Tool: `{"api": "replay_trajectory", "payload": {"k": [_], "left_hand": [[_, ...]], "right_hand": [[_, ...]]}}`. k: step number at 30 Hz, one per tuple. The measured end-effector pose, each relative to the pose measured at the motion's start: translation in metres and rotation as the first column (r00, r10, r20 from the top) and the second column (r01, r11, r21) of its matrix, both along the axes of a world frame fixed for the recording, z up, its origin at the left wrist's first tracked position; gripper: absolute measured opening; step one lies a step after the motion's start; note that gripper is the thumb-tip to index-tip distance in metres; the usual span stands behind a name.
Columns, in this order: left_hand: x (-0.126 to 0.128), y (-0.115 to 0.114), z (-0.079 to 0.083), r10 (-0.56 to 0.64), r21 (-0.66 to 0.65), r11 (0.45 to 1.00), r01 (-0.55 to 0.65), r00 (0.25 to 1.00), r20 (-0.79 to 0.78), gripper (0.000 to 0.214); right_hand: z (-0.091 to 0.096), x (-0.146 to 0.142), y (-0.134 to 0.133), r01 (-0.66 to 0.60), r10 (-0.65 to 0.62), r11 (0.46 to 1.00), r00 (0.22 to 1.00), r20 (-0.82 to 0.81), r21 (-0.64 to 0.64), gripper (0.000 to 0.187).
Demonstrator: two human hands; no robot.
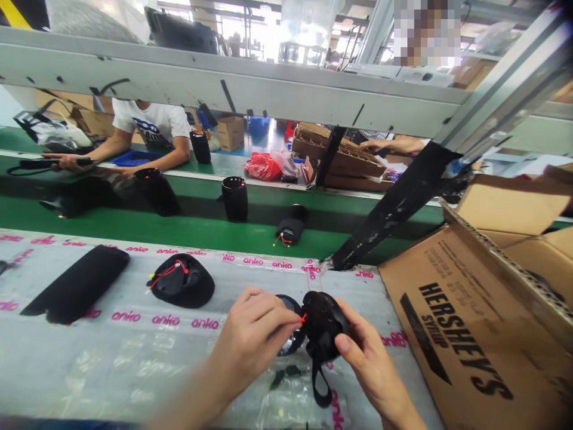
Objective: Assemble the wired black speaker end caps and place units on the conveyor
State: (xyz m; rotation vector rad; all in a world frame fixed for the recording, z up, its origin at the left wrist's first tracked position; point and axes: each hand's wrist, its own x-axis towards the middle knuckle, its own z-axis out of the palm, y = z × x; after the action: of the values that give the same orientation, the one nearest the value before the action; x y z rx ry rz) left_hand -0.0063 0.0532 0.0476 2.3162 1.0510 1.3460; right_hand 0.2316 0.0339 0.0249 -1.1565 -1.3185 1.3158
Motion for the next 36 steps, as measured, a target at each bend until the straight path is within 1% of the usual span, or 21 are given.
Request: {"api": "replay_trajectory", "payload": {"k": [2,4,7,9,11,13,15,17,19,22,25,27,30,33,35,36], "left_hand": [[0.004,-0.001,0.003,0.008,0.001,1.0,-0.008,0.999,-0.049,0.01],[0.009,-0.003,0.007,0.03,-0.022,0.999,-0.032,0.994,-0.106,0.012],[0.017,-0.005,0.015,0.061,-0.093,0.992,-0.082,0.977,-0.205,0.017],[0.02,-0.005,0.019,0.061,-0.138,0.986,-0.097,0.968,-0.242,0.016],[0.021,-0.004,0.018,0.073,-0.153,0.982,-0.108,0.972,-0.223,0.012],[0.019,-0.004,0.014,0.099,-0.15,0.981,-0.122,0.983,-0.155,0.011],[0.014,-0.004,0.008,0.097,-0.148,0.983,-0.107,0.993,-0.072,0.014],[0.008,-0.006,0.002,0.038,-0.152,0.988,-0.039,0.999,-0.009,0.015],[0.002,-0.009,-0.001,-0.03,-0.144,0.989,0.034,0.999,0.023,0.01],[-0.002,-0.01,-0.002,-0.066,-0.095,0.993,0.068,0.998,0.025,0.011],[0.002,-0.009,-0.001,-0.027,-0.064,0.998,0.028,1.0,0.012,0.011],[0.008,-0.007,-0.001,-0.001,-0.072,0.997,0.002,1.0,0.014,0.012],[0.01,-0.006,0.0,0.033,-0.105,0.994,-0.028,0.998,0.044,0.011],[0.002,-0.005,0.0,-0.001,-0.163,0.987,0.008,0.999,0.041,0.009],[-0.003,-0.005,-0.002,-0.029,-0.169,0.985,0.033,0.999,0.023,0.012],[-0.004,-0.005,-0.004,-0.025,-0.161,0.987,0.028,0.999,0.022,0.015]], "right_hand": [[0.009,-0.003,-0.001,-0.018,0.018,1.0,1.0,-0.018,0.005,0.062],[0.014,-0.003,-0.003,-0.024,0.024,1.0,1.0,0.001,0.018,0.063],[0.014,0.001,-0.007,0.003,-0.011,0.997,0.994,0.107,0.079,0.068],[0.014,0.003,-0.007,0.01,-0.028,0.994,0.987,0.161,0.109,0.07],[0.014,0.005,-0.006,0.005,-0.021,0.995,0.987,0.162,0.099,0.07],[0.016,0.004,-0.004,-0.002,-0.007,0.998,0.99,0.139,0.071,0.069],[0.017,0.002,-0.002,-0.005,-0.002,0.999,0.992,0.127,0.052,0.069],[0.018,0.001,-0.001,-0.001,-0.006,0.999,0.991,0.136,0.048,0.071],[0.019,0.001,-0.001,0.004,-0.011,0.999,0.989,0.149,0.053,0.073],[0.018,0.003,-0.001,-0.026,0.015,0.997,0.988,0.156,0.068,0.072],[0.017,0.005,-0.001,-0.074,0.057,0.994,0.979,0.194,0.084,0.072],[0.017,0.005,-0.001,-0.092,0.073,0.992,0.975,0.211,0.083,0.075],[0.018,0.003,0.001,-0.115,0.106,0.992,0.98,0.17,0.05,0.081],[0.022,-0.001,0.001,-0.137,0.132,0.99,0.982,0.137,0.031,0.085],[0.025,-0.006,-0.001,-0.145,0.139,0.989,0.976,0.165,0.031,0.085],[0.027,-0.009,-0.002,-0.145,0.137,0.989,0.971,0.194,0.028,0.086]]}}
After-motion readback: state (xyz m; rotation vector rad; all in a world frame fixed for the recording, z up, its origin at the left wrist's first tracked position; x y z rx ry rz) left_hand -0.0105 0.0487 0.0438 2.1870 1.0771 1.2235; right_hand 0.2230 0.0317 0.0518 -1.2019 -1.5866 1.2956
